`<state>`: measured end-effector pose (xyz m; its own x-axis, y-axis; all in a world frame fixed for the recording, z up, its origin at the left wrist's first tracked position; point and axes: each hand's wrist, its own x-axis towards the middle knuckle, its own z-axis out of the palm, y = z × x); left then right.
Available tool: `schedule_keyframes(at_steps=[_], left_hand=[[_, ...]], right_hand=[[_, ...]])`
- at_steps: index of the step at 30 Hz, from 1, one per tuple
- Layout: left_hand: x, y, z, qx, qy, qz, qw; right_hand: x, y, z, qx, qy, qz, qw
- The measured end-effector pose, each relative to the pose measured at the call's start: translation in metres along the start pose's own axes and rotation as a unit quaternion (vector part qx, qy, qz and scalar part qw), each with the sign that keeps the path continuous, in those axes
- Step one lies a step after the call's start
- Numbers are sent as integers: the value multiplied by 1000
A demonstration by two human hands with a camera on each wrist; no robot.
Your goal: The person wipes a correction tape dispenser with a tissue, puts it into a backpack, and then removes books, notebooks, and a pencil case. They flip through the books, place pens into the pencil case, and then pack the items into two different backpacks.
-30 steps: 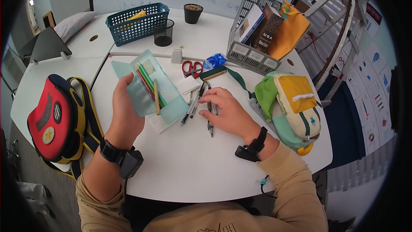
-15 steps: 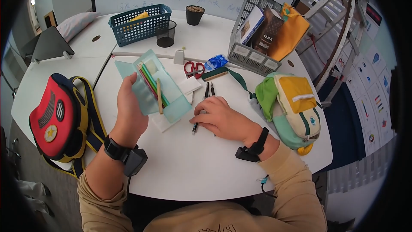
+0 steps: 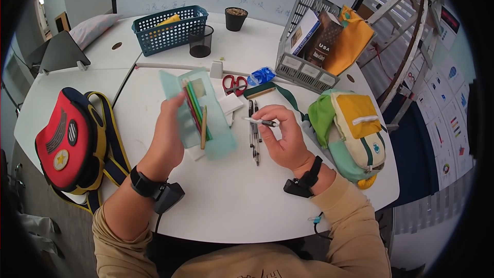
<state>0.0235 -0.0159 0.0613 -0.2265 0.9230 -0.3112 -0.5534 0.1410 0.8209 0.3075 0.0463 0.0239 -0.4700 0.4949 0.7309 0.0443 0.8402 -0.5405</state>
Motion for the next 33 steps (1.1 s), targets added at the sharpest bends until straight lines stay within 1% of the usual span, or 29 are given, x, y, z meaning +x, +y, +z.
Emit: schedule_keyframes(at_steps=[1, 2, 4, 6, 7, 9, 10, 13, 14, 15, 17, 21, 24, 27, 30, 33], left_hand=[[0, -4, 1, 35, -12, 12, 999], [-2, -3, 0, 56, -27, -30, 998], [-14, 4, 10, 75, -38, -74, 994], [-16, 2, 11, 89, -51, -105, 989], [-14, -1, 8, 92, -76, -115, 986], [-12, -2, 4, 99, -126, -130, 978], [-13, -2, 5, 101, -125, -130, 978], [-13, -5, 7, 111, -124, -132, 977], [-6, -11, 2, 115, -125, -133, 977], [-5, -13, 2, 119, -126, -134, 976], [-10, -14, 4, 112, -158, -137, 971], [-13, -16, 7, 126, -199, -126, 964], [-10, -25, 5, 126, -204, -140, 961], [-4, -32, 1, 145, -171, -146, 964], [-7, -32, 5, 147, -135, -129, 971], [-10, -28, 6, 130, -141, -131, 973]], right_hand=[[0, -1, 0, 6, -9, -4, 1000], [1, -5, 0, 7, -28, -1, 1000], [5, -17, 0, 10, -66, 3, 998], [8, -16, -1, -4, -72, -42, 996], [8, -16, 0, -10, -75, -64, 995], [4, -18, 1, 0, -70, -85, 994], [3, -19, 1, 4, -67, -98, 993], [5, -38, -4, -86, -179, -87, 976], [9, -46, -3, -78, -183, -107, 974], [11, -52, 0, -74, -209, -104, 970], [14, -60, 4, -68, -258, -103, 958], [13, -68, 12, -103, -319, -96, 937], [7, -63, 18, -82, -304, -98, 944], [6, -60, 19, -68, -318, -82, 942], [6, -58, 15, -90, -331, -77, 936], [6, -55, 15, -90, -302, -71, 946]])
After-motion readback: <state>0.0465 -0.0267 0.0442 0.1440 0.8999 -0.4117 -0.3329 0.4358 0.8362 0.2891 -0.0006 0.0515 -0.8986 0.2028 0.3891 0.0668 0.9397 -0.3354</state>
